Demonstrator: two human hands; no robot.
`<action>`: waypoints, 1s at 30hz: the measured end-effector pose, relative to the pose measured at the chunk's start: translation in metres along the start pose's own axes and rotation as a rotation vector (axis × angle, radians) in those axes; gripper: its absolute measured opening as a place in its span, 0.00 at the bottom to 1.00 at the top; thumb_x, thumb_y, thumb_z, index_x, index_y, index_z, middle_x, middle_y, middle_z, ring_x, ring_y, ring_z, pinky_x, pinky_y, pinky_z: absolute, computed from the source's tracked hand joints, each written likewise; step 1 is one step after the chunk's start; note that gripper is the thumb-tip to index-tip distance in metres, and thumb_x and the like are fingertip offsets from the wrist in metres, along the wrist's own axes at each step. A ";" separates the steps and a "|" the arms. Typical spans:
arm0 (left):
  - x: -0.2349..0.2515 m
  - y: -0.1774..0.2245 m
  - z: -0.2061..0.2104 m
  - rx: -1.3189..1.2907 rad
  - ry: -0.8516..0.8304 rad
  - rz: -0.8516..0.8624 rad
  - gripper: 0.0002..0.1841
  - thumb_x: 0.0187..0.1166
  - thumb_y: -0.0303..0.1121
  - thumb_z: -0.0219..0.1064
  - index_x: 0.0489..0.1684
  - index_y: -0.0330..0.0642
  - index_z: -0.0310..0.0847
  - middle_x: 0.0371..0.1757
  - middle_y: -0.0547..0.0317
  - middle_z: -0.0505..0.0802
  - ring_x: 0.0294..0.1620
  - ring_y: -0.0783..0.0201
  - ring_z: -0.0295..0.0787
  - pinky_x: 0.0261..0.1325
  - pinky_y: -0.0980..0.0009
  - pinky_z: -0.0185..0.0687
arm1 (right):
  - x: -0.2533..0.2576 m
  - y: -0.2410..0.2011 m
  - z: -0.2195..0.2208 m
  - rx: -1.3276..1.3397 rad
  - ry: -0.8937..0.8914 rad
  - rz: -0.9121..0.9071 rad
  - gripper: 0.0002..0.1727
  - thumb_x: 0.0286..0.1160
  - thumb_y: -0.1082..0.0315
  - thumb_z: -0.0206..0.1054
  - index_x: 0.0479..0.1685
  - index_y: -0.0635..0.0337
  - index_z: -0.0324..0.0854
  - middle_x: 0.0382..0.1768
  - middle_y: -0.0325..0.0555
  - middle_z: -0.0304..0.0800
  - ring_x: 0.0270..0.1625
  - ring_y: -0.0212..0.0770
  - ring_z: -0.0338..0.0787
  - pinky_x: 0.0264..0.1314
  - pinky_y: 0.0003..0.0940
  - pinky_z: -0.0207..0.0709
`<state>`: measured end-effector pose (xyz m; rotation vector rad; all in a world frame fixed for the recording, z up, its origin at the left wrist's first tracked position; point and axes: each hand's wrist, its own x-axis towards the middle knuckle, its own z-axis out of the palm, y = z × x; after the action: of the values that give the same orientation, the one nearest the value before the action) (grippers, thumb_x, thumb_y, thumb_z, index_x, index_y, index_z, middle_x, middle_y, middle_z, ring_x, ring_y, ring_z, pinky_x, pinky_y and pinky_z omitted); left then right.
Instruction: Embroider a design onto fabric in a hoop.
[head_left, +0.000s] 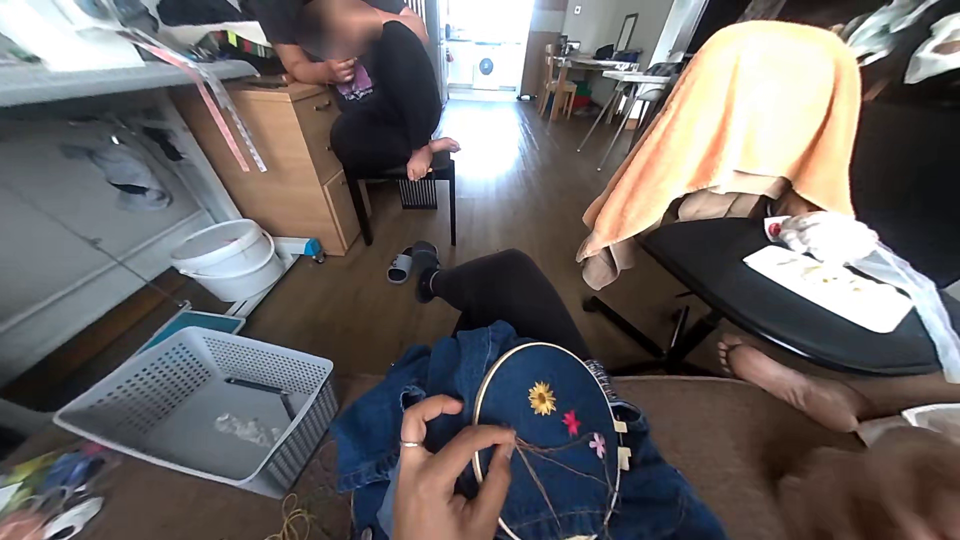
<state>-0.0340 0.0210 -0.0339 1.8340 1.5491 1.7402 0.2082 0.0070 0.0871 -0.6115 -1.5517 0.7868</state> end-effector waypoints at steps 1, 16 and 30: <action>0.000 0.001 -0.001 -0.001 -0.006 -0.003 0.01 0.68 0.39 0.79 0.32 0.61 0.96 0.58 0.57 0.82 0.66 0.82 0.73 0.64 0.90 0.67 | -0.002 0.005 0.001 -0.051 -0.032 -0.013 0.08 0.91 0.60 0.55 0.48 0.42 0.80 0.33 0.22 0.85 0.31 0.21 0.84 0.33 0.19 0.79; 0.000 0.001 -0.003 0.012 -0.033 -0.014 0.07 0.64 0.36 0.79 0.38 0.60 0.96 0.59 0.53 0.80 0.67 0.78 0.73 0.66 0.89 0.68 | -0.054 0.080 0.070 -0.806 -0.310 0.122 0.11 0.78 0.63 0.70 0.35 0.62 0.90 0.34 0.52 0.90 0.40 0.49 0.91 0.43 0.37 0.85; -0.001 0.000 -0.003 -0.028 -0.048 0.005 0.01 0.71 0.44 0.79 0.35 0.66 0.95 0.61 0.59 0.80 0.68 0.82 0.71 0.67 0.90 0.66 | -0.031 0.066 0.054 0.091 -0.389 0.435 0.08 0.88 0.73 0.53 0.42 0.65 0.77 0.25 0.31 0.74 0.28 0.21 0.75 0.34 0.21 0.70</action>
<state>-0.0360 0.0193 -0.0336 1.8547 1.4961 1.6979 0.1553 0.0181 0.0142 -0.7739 -1.7432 1.3621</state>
